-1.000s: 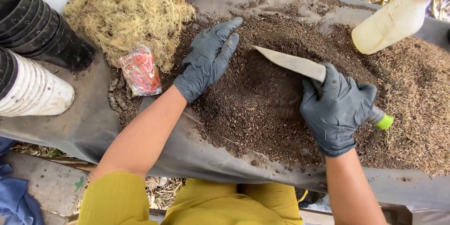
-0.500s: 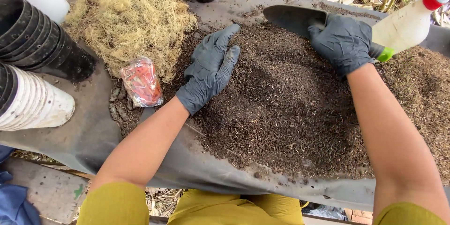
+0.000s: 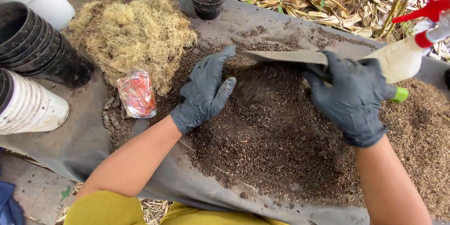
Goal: The person is blending and mixing soil components on a work table using their hands and a hand trowel.
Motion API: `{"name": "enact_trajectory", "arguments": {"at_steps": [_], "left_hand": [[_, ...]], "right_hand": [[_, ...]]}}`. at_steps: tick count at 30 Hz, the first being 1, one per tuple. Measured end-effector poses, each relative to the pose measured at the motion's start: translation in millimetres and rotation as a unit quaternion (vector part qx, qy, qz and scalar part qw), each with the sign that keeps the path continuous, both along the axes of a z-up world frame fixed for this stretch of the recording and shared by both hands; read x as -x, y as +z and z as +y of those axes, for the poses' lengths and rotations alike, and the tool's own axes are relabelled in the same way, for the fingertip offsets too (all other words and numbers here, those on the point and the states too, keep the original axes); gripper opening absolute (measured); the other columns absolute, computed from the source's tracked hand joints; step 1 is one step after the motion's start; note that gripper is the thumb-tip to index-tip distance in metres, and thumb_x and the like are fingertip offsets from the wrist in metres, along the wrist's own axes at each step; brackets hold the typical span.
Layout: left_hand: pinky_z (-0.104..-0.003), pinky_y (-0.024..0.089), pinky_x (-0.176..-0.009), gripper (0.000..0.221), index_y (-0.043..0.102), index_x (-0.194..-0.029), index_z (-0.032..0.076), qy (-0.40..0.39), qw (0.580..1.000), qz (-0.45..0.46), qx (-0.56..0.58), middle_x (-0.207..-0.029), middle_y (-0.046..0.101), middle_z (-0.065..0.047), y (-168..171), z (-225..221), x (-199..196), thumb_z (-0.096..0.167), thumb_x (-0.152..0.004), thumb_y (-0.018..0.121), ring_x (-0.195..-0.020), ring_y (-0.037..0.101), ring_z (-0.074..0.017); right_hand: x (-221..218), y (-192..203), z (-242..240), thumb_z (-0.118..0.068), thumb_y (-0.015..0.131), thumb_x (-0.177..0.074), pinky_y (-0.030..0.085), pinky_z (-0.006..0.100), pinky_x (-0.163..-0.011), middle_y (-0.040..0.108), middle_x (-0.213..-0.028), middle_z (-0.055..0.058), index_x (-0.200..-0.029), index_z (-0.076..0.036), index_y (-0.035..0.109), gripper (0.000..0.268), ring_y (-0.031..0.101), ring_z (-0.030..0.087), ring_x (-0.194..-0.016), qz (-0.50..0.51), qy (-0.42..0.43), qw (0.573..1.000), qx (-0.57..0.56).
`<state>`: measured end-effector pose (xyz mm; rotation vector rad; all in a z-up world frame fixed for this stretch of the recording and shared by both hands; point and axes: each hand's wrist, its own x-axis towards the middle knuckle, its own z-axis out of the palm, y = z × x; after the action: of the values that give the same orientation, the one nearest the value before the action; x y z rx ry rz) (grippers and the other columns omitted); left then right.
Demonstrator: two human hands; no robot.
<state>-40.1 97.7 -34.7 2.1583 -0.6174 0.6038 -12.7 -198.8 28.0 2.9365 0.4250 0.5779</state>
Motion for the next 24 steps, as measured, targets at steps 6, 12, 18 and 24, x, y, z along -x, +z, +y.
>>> {"name": "enact_trajectory", "arguments": {"at_steps": [6, 12, 18, 24], "left_hand": [[-0.051, 0.043, -0.121, 0.053, 0.042, -0.152, 0.003, -0.026, 0.998, -0.035, 0.033, -0.151, 0.053, -0.019, -2, 0, -2, 0.038, -0.112, 0.036, -0.14, 0.054, -0.0366], [-0.063, -0.012, -0.121, 0.075, 0.047, -0.154, 0.039, -0.089, 0.968, -0.029, -0.232, -0.166, 0.04, 0.0, 0, -8, 2, 0.08, -0.094, 0.032, -0.157, 0.026, -0.0322], [-0.072, 0.005, -0.117, 0.05, 0.066, -0.125, 0.03, -0.136, 0.96, 0.034, -0.244, -0.152, 0.047, -0.001, -12, -10, -5, 0.06, -0.087, 0.053, -0.143, 0.037, -0.041], [-0.047, 0.042, -0.083, 0.023, 0.074, -0.095, 0.023, -0.144, 0.97, -0.007, -0.195, -0.13, 0.066, 0.005, -2, 3, -10, 0.03, -0.083, 0.056, -0.11, 0.057, -0.0294]], "right_hand": [[36, -6, -48, -0.029, 0.089, -0.106, 0.044, 0.038, -0.095, 0.081, -0.106, 0.0, -0.134, -0.018, 0.079, 0.031, 0.071, 0.021, -0.09, -0.113, 0.081, 0.989, -0.048], [78, -34, -54, -0.02, 0.084, -0.092, 0.043, 0.046, -0.101, 0.08, -0.112, 0.002, -0.129, -0.021, 0.076, 0.038, 0.072, 0.027, -0.091, -0.049, 0.091, 0.992, -0.068], [114, -55, -92, -0.014, 0.076, -0.085, 0.037, 0.047, -0.114, 0.082, -0.121, 0.007, -0.146, -0.02, 0.073, 0.061, 0.073, 0.036, -0.114, -0.066, -0.011, 0.997, -0.028], [152, -61, -81, -0.04, 0.09, -0.108, 0.045, 0.04, -0.093, 0.081, -0.112, 0.01, -0.138, -0.019, 0.083, 0.037, 0.065, 0.035, -0.103, -0.132, -0.113, 0.985, 0.017]]}}
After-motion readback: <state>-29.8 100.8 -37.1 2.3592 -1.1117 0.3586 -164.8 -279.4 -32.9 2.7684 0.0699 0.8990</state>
